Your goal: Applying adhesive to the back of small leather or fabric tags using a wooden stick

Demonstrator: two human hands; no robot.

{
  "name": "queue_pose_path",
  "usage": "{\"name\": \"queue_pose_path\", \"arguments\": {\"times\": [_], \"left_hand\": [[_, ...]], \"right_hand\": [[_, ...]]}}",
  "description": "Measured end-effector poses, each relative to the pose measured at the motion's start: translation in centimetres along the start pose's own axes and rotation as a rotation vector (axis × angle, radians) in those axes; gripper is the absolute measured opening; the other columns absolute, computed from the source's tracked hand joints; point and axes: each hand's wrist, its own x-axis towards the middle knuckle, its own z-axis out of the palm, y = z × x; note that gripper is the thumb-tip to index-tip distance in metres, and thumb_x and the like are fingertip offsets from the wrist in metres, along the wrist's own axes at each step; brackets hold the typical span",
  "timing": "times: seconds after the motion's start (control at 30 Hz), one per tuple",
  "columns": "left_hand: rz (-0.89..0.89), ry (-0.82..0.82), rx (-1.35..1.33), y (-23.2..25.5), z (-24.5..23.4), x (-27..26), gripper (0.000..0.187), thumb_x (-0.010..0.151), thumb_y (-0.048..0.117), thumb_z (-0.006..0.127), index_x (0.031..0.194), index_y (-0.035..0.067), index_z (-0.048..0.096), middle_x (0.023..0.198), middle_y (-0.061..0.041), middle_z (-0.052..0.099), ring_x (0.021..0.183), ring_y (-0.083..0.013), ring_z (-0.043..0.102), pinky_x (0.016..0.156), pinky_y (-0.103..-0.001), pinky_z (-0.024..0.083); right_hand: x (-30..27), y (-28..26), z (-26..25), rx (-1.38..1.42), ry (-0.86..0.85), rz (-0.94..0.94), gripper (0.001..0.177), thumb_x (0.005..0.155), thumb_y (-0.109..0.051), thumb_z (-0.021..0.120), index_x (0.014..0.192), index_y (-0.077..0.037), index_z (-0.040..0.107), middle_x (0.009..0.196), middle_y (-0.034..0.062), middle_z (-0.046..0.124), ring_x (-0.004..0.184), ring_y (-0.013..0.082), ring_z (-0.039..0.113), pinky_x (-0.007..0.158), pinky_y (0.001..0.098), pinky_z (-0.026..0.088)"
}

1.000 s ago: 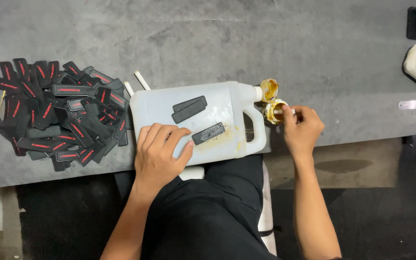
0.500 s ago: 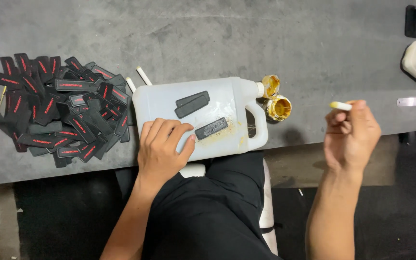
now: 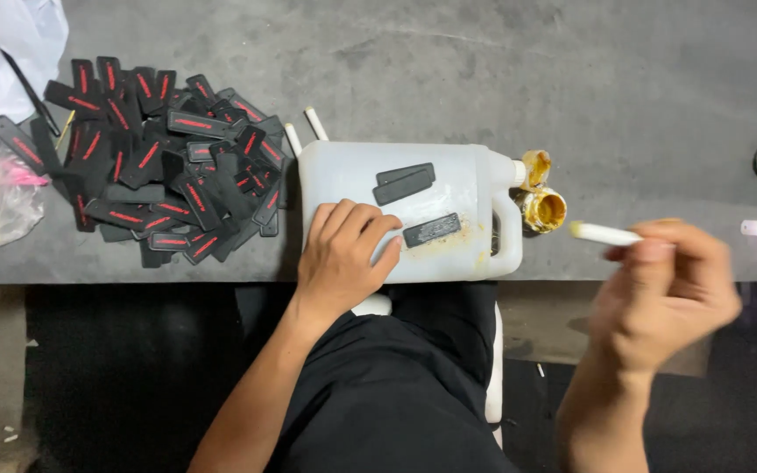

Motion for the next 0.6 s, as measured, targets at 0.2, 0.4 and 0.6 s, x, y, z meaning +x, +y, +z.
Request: {"name": "queue_pose_path", "arguments": {"times": [0.2,0.4,0.6], "left_hand": [[0.016,0.096,0.022,-0.3,0.6,-0.1,0.006,0.092,0.019,0.07,0.095,0.015,0.068,0.081,-0.001,0.055,0.075,-0.0212,0.058,0.078,-0.037,0.05],[0.017,0.096,0.001,-0.4,0.7,-0.1,0.006,0.092,0.019,0.069,0.095,0.014,0.067,0.081,-0.002,0.054,0.077,-0.022,0.058,0.078,-0.037,0.05],[0.017,0.095,-0.01,-0.3,0.5,0.0,0.007,0.093,0.019,0.069,0.096,0.013,0.067,0.082,-0.002,0.054,0.077,-0.0228,0.058,0.078,-0.038,0.05]], "right_hand": [[-4.7,0.0,8.4,-0.195,-0.398,-0.144,0.002,0.097,0.001,0.076,0.096,-0.001,0.076,0.067,0.01,0.066,0.059,0.0248,0.057,0.06,0.0348,0.048],[-6.1,0.9,9.2,-0.388,-0.356,-0.369,0.004,0.1,0.002,0.072,0.099,0.0,0.075,0.07,0.0039,0.062,0.063,0.0219,0.052,0.065,0.0334,0.048],[-5.8,0.7,8.8,-0.421,-0.38,-0.403,0.005,0.1,0.006,0.071,0.098,0.002,0.074,0.069,0.0064,0.062,0.063,0.0231,0.054,0.066,0.0343,0.048]]}}
